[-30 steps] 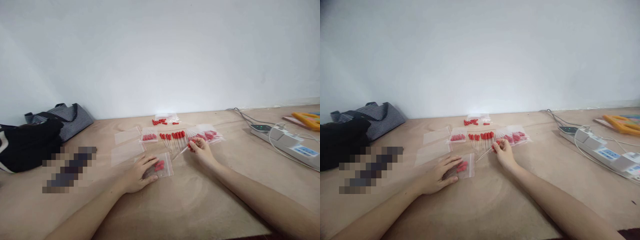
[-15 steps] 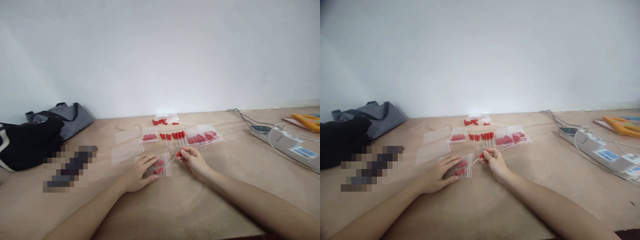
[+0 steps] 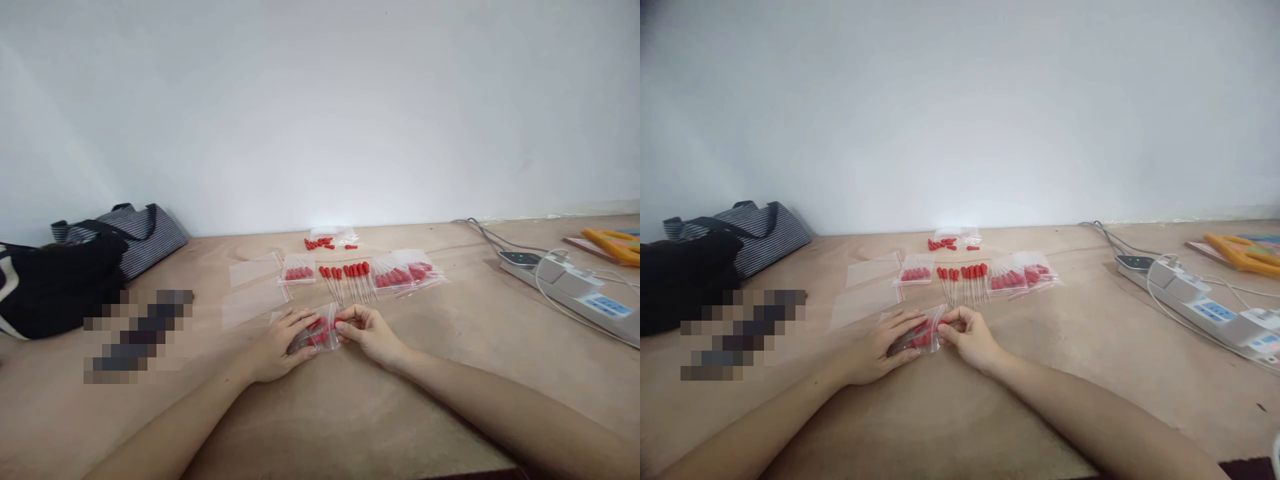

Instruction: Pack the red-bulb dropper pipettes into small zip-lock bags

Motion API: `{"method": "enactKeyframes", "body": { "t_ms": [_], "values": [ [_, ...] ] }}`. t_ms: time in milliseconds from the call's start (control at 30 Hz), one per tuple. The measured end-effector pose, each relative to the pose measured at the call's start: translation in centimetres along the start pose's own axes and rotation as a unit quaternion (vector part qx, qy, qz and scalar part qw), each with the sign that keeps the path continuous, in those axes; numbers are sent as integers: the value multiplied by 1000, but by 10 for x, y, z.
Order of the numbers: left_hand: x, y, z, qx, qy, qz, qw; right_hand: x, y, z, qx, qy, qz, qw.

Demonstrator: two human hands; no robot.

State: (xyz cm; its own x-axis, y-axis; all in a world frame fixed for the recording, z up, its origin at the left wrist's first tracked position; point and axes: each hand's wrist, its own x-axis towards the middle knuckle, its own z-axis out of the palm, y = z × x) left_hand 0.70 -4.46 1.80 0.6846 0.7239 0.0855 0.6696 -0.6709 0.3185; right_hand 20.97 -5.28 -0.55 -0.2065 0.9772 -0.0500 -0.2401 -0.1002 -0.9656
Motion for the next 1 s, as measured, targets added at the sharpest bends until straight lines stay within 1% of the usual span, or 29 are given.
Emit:
{"method": "enactKeyframes", "body": {
  "t_ms": [67,133,233,300,367,467,533,600,700,733,800,867,933,1000],
  "values": [
    [1,0,1,-1,1,1,1000,4,-1,3,-79,-30,7,996],
    [1,-1,2,0,0,-1,1000,8,-3,4,-135,-56,20,989],
    [1,-1,2,-2,8,-6,1000,13,-4,5,-171,-87,22,981],
    [-1,-3,1,1,21,-9,1000,14,-3,4,-178,-85,21,980],
    [-5,-6,-2,6,30,-7,1000,16,-1,3,-187,-63,20,980],
    [-12,-12,-6,3,17,-4,1000,17,3,0,-220,-38,2,975],
    [-14,-14,-8,-2,2,-2,1000,17,4,-1,-248,-47,-18,967],
    [-14,-14,-9,-4,-3,1,1000,15,3,-2,-277,-83,-65,955],
    [-12,-12,-8,-6,-3,-5,1000,11,-2,-2,-336,-140,-157,918],
    [-11,-11,-7,-6,-3,-7,1000,9,-4,-1,-357,-141,-176,907],
    [-11,-11,-6,-6,-4,-10,1000,6,-6,-1,-389,-112,-187,895],
    [-11,-11,-5,-6,-4,-14,1000,5,-6,-1,-397,-100,-190,892],
    [-11,-11,-4,-3,-5,-19,1000,6,-4,-4,-370,-132,-190,900],
    [-11,-11,-3,3,-6,-22,1000,11,-3,-8,-333,-171,-162,913]
  ]
}}
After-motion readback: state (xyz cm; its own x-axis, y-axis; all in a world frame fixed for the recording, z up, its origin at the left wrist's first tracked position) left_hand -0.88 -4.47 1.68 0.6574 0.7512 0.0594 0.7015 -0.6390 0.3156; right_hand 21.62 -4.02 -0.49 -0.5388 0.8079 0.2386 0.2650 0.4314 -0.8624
